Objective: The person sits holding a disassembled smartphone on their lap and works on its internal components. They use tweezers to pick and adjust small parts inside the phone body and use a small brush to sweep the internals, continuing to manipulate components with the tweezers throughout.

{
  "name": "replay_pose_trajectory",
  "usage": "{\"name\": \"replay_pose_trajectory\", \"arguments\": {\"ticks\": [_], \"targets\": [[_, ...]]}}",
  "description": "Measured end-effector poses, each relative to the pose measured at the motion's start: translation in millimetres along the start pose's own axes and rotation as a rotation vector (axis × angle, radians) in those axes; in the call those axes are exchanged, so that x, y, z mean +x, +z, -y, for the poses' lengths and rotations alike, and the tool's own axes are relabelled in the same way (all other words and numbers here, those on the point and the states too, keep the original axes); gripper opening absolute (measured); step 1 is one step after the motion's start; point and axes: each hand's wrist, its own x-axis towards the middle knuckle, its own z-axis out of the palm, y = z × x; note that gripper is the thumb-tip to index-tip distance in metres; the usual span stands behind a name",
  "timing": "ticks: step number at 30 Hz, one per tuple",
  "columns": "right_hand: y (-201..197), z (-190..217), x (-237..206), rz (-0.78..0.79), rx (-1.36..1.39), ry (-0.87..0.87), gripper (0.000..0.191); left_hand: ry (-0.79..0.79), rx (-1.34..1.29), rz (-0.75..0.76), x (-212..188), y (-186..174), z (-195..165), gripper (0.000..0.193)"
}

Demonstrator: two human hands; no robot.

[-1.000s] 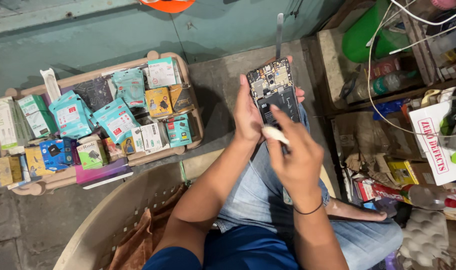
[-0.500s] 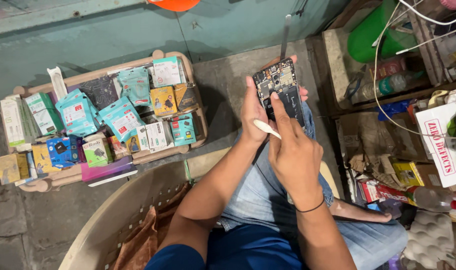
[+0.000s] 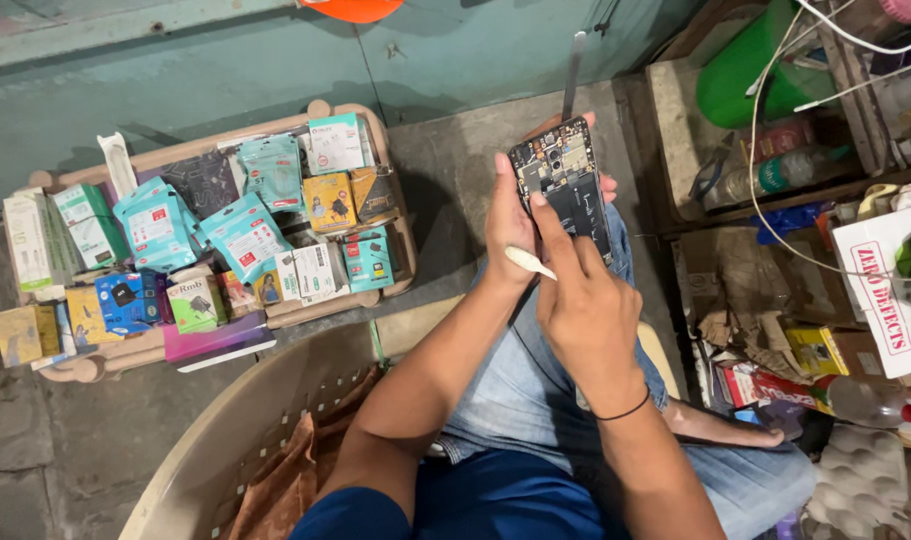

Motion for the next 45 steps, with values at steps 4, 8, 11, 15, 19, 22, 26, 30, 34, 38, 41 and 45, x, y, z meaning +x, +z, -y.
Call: {"name": "replay_pose_trajectory", "arguments": {"ticks": [4, 8, 11, 15, 19, 22, 26, 30, 34, 38, 41, 45], "targets": [[-1, -1, 2, -0.006, 0.025, -0.033, 0.066, 0.018, 0.049, 0.001, 0, 3, -2, 0.072], [-4, -2, 1, 0.063, -0.021, -0.040, 0.070, 0.014, 0.089, 0.010, -4, 2, -3, 0.070], [-7, -3, 5, 0.088, -0.025, -0.052, 0.070, 0.005, 0.100, 0.021, -2, 3, -3, 0.071], [-10, -4, 9, 0.097, 0.027, -0.060, 0.067, -0.010, 0.069, -0.003, 0, 4, -4, 0.070], [-9, -7, 9, 0.084, 0.055, -0.071, 0.068, -0.002, 0.065, 0.001, -1, 5, -5, 0.072], [-8, -10, 6, -0.086, 0.205, -0.104, 0.065, 0.014, 0.089, 0.001, -4, 8, -3, 0.072], [-6, -10, 3, -0.047, 0.198, 0.017, 0.065, 0.013, 0.080, -0.018, -6, 10, -4, 0.071], [-8, -10, 7, -0.023, 0.129, -0.012, 0.069, 0.018, 0.108, -0.001, -4, 9, -5, 0.071], [-12, -14, 11, 0.081, 0.041, 0.048, 0.069, 0.018, 0.099, -0.021, 0, 10, -5, 0.069], [-12, -17, 14, 0.043, 0.090, -0.003, 0.075, -0.019, 0.039, 0.000, -2, 11, -10, 0.073], [-12, -18, 12, 0.064, 0.110, 0.067, 0.080, -0.007, 0.041, -0.024, -5, 12, -12, 0.072], [-14, -21, 16, 0.064, 0.109, 0.032, 0.083, 0.015, 0.104, -0.059, -3, 10, -10, 0.070]]}}
